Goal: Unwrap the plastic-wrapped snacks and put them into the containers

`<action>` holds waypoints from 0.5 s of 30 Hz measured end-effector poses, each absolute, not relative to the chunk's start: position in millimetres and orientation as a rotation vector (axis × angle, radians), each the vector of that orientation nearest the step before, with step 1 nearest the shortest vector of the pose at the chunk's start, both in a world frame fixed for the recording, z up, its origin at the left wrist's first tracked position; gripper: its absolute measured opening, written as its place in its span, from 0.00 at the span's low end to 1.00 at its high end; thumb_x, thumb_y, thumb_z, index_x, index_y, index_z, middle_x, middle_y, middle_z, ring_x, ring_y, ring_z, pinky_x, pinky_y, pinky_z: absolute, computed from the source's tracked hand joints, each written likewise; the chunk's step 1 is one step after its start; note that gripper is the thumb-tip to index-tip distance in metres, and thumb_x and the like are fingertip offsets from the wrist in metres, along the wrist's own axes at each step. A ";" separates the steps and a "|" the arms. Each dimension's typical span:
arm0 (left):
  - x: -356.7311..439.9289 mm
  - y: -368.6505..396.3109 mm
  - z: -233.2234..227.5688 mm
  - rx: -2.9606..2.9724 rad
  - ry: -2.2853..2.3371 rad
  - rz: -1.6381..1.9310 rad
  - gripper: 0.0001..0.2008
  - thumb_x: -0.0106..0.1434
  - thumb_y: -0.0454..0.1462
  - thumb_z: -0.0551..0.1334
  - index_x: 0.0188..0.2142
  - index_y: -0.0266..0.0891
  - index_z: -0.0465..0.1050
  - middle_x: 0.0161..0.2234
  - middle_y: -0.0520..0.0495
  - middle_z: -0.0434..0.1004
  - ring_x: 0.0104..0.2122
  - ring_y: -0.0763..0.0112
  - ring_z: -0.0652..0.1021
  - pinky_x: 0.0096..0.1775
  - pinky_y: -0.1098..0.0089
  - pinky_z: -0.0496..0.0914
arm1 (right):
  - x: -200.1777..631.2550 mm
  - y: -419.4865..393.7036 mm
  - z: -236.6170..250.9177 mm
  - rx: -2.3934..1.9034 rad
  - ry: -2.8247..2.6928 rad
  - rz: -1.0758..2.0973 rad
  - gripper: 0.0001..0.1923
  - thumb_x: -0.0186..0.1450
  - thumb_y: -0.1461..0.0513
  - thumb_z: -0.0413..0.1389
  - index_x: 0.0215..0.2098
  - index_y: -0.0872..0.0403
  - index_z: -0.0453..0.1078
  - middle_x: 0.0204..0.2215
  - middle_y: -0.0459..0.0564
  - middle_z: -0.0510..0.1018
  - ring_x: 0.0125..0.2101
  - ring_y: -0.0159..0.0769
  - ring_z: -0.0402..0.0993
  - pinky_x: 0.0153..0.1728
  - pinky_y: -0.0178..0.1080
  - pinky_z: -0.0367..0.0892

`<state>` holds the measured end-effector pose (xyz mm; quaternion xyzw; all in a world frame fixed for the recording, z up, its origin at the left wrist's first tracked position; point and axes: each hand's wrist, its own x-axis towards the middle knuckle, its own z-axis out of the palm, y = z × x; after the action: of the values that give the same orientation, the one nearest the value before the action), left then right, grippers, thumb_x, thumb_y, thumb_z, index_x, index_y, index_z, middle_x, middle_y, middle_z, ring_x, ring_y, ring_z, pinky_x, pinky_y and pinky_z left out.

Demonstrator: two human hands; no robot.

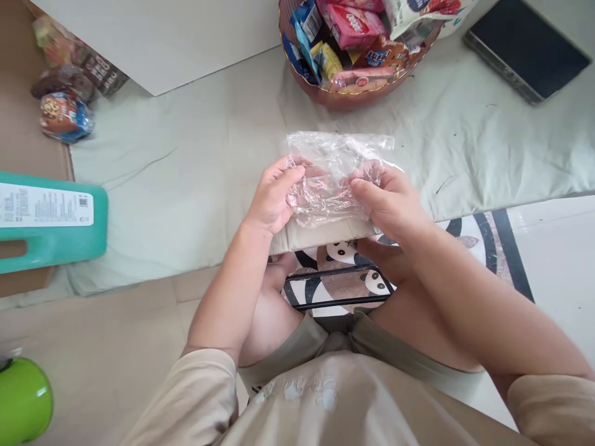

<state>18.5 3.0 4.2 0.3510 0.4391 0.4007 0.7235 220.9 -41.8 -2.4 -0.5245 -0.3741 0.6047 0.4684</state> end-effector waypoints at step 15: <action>15.0 4.2 10.3 0.727 1.084 0.768 0.02 0.58 0.33 0.68 0.33 0.38 0.77 0.31 0.48 0.84 0.28 0.71 0.84 0.28 0.75 0.76 | 233.2 -38.0 9.4 -1.421 -0.921 1.278 0.09 0.65 0.55 0.64 0.41 0.47 0.72 0.15 0.37 0.69 0.13 0.27 0.57 0.15 0.35 0.51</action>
<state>15.0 4.2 10.3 0.3297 0.4916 0.3483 0.7269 233.2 -38.0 9.4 -0.5844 -0.3788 0.5257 0.4884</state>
